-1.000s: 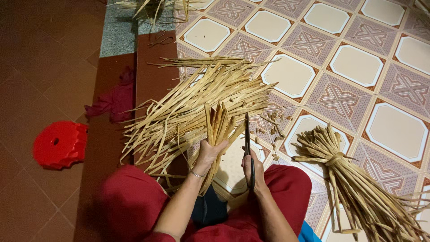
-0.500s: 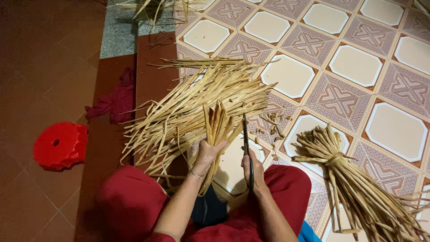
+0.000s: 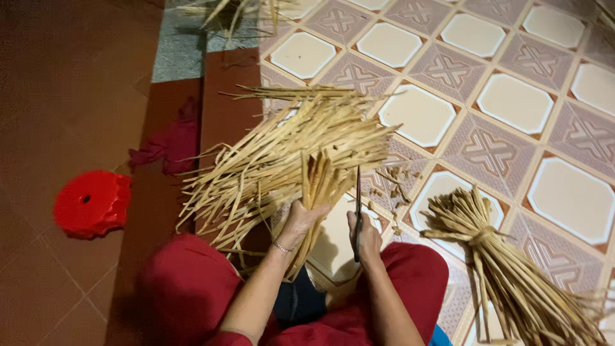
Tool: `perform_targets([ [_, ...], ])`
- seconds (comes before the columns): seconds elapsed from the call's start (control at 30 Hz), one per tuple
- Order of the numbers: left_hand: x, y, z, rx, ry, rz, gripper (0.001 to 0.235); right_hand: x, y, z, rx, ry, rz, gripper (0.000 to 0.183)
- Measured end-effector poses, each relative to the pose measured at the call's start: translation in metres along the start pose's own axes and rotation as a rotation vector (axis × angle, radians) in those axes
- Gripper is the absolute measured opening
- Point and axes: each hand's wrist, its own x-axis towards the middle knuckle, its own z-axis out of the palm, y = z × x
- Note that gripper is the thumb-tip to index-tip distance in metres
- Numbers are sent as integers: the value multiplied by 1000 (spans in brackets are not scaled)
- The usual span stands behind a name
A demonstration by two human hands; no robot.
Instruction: The person sits on a tiled floor and uses shears to cut a bundle of dried sticks into shorter pieces. The cut pieces are placed into a growing pile beside the uncut bundle.
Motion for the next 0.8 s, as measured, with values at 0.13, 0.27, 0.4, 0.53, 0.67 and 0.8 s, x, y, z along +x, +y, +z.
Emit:
perform_targets([
  [0.13,5,8,-3,65,-35,57,39,24,10,31,12,-81,8,58],
  [0.27,15,18,-2,34,-32,150,37,30,21,65,-133,-52,-140,57],
  [0.4,23,23,-7,31,-15,205,43,29,34,88,-216,-126,-133,64],
  [0.53,20,14,-12,146,-119,227,41,36,41,88,-221,-200,-103,72],
  [0.67,18,-5,-9,172,-163,253,47,51,19,50,274,-283,-16,79],
  [0.8,16,-19,11,205,-247,135,53,47,-16,-30,1236,-307,28,101],
])
